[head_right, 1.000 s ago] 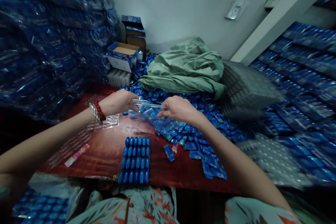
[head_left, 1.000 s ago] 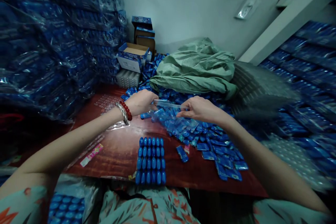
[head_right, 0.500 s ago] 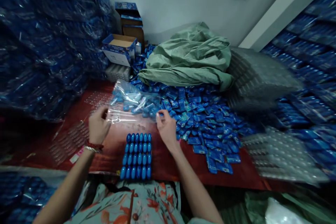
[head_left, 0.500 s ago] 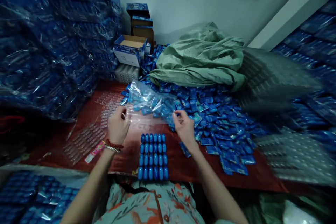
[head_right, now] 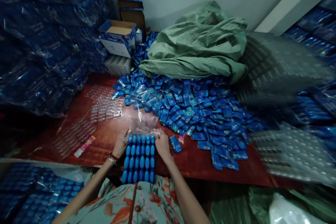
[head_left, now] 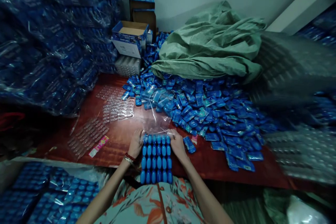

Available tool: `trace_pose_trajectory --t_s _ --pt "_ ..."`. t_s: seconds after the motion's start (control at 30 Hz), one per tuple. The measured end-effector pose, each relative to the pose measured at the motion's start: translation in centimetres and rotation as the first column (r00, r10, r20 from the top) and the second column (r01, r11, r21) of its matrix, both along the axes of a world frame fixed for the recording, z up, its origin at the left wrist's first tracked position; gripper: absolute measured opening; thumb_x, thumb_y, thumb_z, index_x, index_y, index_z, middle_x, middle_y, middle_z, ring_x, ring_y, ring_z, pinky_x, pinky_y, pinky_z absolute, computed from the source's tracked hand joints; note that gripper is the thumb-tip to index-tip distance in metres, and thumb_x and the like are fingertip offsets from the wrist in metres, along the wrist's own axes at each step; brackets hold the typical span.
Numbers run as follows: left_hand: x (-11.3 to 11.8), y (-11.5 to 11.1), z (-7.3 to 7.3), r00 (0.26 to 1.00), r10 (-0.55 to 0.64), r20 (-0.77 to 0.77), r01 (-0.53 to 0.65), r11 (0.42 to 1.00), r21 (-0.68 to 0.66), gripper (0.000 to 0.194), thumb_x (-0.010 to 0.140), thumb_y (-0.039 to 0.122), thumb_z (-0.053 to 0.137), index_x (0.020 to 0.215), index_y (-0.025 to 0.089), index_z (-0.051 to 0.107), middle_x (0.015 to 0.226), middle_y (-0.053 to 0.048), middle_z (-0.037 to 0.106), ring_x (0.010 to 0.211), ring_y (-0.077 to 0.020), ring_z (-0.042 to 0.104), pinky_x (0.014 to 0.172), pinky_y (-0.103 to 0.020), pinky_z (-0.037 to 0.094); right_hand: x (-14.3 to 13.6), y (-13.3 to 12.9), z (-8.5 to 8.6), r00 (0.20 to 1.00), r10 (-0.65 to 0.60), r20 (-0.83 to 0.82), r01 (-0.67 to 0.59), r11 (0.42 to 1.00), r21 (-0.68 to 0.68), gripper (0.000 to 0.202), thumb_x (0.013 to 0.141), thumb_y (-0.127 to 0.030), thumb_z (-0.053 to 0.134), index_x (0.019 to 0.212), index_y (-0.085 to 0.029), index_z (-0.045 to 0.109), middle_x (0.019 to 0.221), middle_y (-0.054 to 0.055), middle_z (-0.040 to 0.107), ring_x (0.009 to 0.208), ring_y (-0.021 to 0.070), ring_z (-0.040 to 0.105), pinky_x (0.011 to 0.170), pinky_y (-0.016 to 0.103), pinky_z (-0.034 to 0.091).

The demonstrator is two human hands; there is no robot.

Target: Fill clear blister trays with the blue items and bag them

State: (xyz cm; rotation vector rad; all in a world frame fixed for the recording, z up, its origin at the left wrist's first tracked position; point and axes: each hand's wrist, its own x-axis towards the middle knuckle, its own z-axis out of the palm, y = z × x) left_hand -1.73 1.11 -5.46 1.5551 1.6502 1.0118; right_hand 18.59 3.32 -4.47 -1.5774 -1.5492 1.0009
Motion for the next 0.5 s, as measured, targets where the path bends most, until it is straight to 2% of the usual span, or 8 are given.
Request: trace_pose_trajectory --t_s 0.1,0.2,0.33,0.5 --pt "0.2 0.1 0.4 0.98 0.049 0.19 -0.035 0.996 -0.079 0.029 0.086 0.042 0.04 0.075 0.018 0.052 0.067 0.0 0.054 0.063 -0.0137 0.051 0.062 -0.025 0.043 0.1 0.3 0.3 0.997 -0.007 -0.083 0.004 0.999 -0.033 0.034 0.082 -0.048 0.039 0.073 -0.02 0.057 0.072 0.002 0.062 0.073 0.0176 0.058 0.068 0.028 0.046" --pt "0.5 0.9 0.3 0.923 0.158 0.35 -0.107 0.981 -0.162 0.032 0.081 0.048 0.045 0.073 0.018 0.05 0.059 0.004 0.049 0.055 -0.0108 0.048 0.054 -0.021 0.04 0.1 1.3 0.1 0.985 -0.052 -0.163 0.037 0.995 -0.089 0.033 0.081 -0.05 0.04 0.081 -0.02 0.054 0.059 -0.003 0.055 0.052 0.0135 0.053 0.048 0.023 0.041" --pt "0.8 1.7 -0.6 0.911 0.213 0.353 -0.15 0.968 -0.199 0.029 0.076 0.047 0.048 0.074 0.017 0.049 0.054 0.005 0.05 0.05 -0.0104 0.049 0.051 -0.021 0.04 0.0 2.0 -0.8 0.964 -0.166 -0.208 0.141 0.981 -0.13 0.028 0.075 -0.045 0.043 0.085 -0.02 0.049 0.052 -0.005 0.053 0.042 0.0128 0.049 0.042 0.022 0.038" --pt "0.7 1.1 -0.8 0.939 0.16 0.303 -0.097 0.972 -0.212 0.019 0.068 0.032 0.054 0.078 0.016 0.052 0.065 0.001 0.059 0.061 -0.0134 0.056 0.061 -0.025 0.046 0.7 0.6 -1.2 0.951 -0.251 -0.18 0.226 0.963 -0.147 0.027 0.069 -0.038 0.048 0.087 -0.019 0.051 0.063 0.0 0.061 0.052 0.0153 0.055 0.046 0.024 0.042"
